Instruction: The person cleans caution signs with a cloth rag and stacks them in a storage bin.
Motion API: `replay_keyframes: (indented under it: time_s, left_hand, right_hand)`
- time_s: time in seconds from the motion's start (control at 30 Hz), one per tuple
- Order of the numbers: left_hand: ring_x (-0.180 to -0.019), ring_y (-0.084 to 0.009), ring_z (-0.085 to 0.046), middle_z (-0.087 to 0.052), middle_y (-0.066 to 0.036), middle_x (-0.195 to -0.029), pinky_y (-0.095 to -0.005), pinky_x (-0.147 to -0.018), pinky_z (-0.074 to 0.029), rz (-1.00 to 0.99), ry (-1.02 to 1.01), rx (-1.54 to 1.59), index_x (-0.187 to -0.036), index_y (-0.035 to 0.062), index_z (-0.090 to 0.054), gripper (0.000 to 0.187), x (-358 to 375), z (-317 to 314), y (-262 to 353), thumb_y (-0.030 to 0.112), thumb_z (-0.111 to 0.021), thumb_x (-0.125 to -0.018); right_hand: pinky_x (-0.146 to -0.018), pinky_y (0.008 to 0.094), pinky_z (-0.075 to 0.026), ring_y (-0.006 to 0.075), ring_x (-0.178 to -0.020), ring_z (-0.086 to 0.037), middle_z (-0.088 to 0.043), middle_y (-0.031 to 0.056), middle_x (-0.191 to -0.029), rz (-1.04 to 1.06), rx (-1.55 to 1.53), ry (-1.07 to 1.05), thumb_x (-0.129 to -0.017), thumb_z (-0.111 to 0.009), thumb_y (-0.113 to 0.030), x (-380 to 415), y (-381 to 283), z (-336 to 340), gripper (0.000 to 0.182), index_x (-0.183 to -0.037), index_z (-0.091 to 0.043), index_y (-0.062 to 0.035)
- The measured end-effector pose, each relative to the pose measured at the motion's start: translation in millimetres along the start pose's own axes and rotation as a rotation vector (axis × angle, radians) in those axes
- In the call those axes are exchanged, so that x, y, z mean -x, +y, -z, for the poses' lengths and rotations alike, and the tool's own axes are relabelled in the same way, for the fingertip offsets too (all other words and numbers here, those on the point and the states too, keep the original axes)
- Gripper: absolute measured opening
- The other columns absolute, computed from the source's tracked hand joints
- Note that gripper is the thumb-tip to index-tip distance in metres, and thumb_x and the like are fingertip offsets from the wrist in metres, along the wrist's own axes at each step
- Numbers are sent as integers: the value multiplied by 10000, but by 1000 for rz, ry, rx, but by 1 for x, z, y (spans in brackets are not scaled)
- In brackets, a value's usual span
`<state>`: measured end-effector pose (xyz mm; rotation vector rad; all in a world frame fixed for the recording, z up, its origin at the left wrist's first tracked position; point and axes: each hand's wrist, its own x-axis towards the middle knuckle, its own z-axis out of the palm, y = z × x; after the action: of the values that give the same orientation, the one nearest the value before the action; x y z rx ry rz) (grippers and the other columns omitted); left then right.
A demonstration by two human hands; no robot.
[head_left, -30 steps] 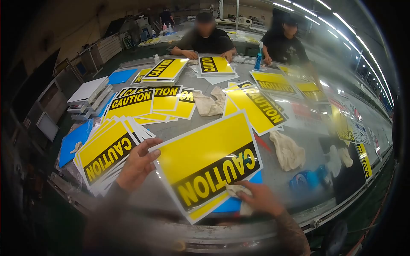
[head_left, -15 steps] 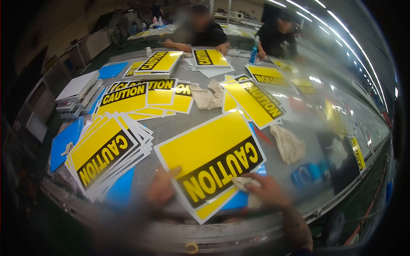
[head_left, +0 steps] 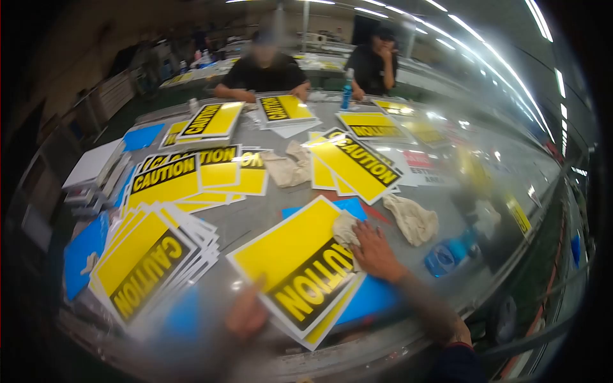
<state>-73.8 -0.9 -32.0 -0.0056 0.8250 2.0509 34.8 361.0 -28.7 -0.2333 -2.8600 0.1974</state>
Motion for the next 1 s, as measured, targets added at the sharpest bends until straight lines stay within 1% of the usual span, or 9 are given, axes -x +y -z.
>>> replay_keyframes:
  time_s: [0.1,0.23,0.37,0.53,0.67,0.73,0.83,0.9,1.0]
  left_hand:
    - [-1387,-326,-569,-586,-140,-1505,-520,-1204,-431,117,-71,53,-1523,61,-484,538,13,-26,-13,331,-642,-1085]
    - [-1331,-319,-626,-580,-160,-1495,-578,-1128,-525,286,15,-126,-1532,19,-445,473,26,-53,-19,208,-576,-1119]
    - [-1357,-328,-614,-569,-164,-1507,-573,-1137,-522,225,51,-145,-1540,30,-423,487,17,-40,-23,306,-505,-1148]
    - [-1348,-298,-621,-581,-141,-1491,-559,-1112,-550,229,75,-124,-1545,57,-411,568,18,-50,-22,474,-373,-1162]
    - [-1298,-303,-660,-611,-151,-1459,-563,-1068,-586,236,59,-172,-1538,51,-424,509,21,-47,-19,390,-451,-1159]
    - [-1300,-317,-658,-607,-166,-1466,-568,-1068,-584,231,68,-153,-1540,44,-420,503,21,-45,-23,367,-469,-1157]
    - [-1354,-361,-617,-566,-194,-1519,-609,-1118,-533,235,84,-156,-1557,42,-403,531,16,-43,-27,393,-441,-1160]
    - [-1366,-365,-605,-545,-188,-1542,-633,-1145,-498,275,-7,-128,-1573,44,-381,577,19,-60,-19,446,-403,-1159]
    - [-1382,-317,-588,-549,-138,-1529,-614,-1142,-504,216,60,-131,-1590,102,-361,645,13,-48,-27,557,-363,-1133]
  right_hand:
    - [-1249,612,-272,453,-1565,-325,-401,254,-1657,16,83,-2,-1052,-580,-333,-6,1,-2,597,-1539,-488,0]
    - [-1261,567,-285,452,-1561,-333,-383,251,-1669,51,127,125,-1011,-617,-270,-8,0,16,588,-1527,-507,-11]
    - [-1273,481,-321,432,-1521,-404,-461,240,-1621,57,-189,36,-1007,-606,-144,-9,-11,3,515,-1503,-541,-24]
    - [-1291,482,-286,365,-1572,-361,-451,207,-1643,389,-405,-201,-1076,-595,-187,46,-149,38,532,-1571,-477,-31]
    - [-1269,581,-278,293,-1524,-452,-522,161,-1604,323,-260,-145,-1078,-558,-284,27,-113,17,506,-1541,-521,-83]
    - [-1253,596,-284,320,-1488,-493,-547,176,-1576,220,32,33,-1056,-567,-285,0,-69,9,506,-1501,-556,-44]
    - [-1237,595,-312,398,-1468,-490,-540,282,-1534,-41,-53,90,-1046,-562,-259,-25,-27,-16,501,-1462,-572,18]
    - [-1241,573,-322,452,-1463,-475,-529,324,-1519,251,292,134,-1050,-554,-243,-7,-42,-22,516,-1473,-548,52]
    - [-1267,548,-300,474,-1502,-419,-469,334,-1569,399,-220,23,-1068,-538,-246,20,-138,-6,540,-1505,-497,68]
